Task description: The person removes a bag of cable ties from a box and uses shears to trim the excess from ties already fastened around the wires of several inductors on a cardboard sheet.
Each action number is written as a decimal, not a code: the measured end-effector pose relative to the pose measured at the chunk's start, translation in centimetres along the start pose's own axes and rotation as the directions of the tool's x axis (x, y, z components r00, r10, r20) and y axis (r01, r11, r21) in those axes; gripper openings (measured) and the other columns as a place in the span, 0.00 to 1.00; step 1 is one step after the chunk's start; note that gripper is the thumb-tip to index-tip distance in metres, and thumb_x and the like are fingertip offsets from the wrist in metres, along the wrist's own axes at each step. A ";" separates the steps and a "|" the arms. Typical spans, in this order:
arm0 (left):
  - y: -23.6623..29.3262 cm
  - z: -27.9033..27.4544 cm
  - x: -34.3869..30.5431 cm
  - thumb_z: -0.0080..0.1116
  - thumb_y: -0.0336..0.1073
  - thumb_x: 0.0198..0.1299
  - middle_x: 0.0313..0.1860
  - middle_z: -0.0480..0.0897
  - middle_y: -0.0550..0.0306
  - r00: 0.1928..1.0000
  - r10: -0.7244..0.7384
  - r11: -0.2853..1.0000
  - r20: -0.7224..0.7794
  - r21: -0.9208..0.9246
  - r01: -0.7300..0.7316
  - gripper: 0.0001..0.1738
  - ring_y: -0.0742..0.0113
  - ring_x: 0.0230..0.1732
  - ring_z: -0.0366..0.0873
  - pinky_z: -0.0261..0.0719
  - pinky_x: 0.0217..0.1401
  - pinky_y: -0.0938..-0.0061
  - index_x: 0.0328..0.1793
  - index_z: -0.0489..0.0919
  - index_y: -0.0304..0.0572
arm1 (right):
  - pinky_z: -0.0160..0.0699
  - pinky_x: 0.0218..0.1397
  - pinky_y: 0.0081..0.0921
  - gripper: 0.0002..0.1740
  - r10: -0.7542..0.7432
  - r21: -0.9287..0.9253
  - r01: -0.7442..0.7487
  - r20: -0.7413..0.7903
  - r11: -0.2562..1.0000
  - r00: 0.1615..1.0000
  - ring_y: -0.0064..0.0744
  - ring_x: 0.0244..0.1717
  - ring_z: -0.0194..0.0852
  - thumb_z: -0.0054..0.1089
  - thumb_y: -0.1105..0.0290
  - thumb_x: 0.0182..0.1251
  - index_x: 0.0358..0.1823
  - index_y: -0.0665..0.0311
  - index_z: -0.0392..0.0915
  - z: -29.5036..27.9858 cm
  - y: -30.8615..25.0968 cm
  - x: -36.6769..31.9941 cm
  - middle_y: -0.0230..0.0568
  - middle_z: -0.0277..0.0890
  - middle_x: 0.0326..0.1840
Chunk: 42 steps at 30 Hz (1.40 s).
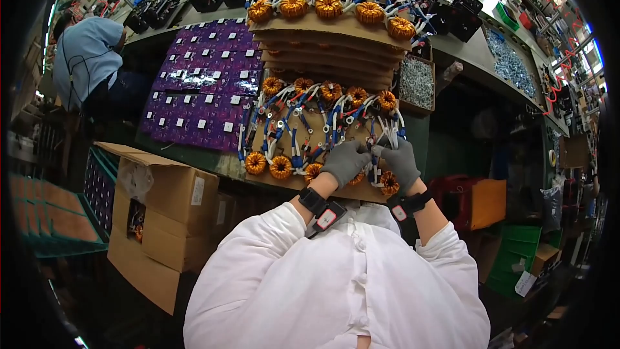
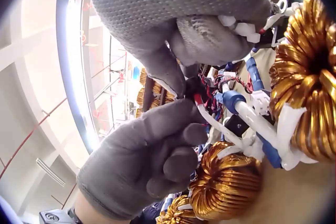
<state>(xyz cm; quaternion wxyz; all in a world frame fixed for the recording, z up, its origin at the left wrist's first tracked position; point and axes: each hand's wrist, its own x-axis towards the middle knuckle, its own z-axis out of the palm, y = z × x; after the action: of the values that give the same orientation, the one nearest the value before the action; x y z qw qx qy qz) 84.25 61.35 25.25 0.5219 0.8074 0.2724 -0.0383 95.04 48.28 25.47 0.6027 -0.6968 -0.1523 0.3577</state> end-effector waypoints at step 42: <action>1.7 -0.9 -0.5 0.62 0.37 0.57 0.34 0.82 0.58 0.991 0.003 0.837 0.137 -0.542 0.072 0.16 0.75 0.29 0.79 0.76 0.26 0.79 0.49 0.77 0.39 | 0.46 0.11 0.13 0.11 0.200 0.176 -0.193 -0.028 0.965 0.979 0.10 0.09 0.49 0.63 0.63 0.62 0.28 0.59 0.71 -0.8 -1.2 -0.6 0.19 0.57 0.13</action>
<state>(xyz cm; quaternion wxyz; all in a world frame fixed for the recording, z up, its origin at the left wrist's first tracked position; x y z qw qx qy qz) 84.45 61.43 27.21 0.7462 0.6160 0.2513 -0.0220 95.45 47.54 26.86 0.6255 -0.6618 -0.0372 0.4116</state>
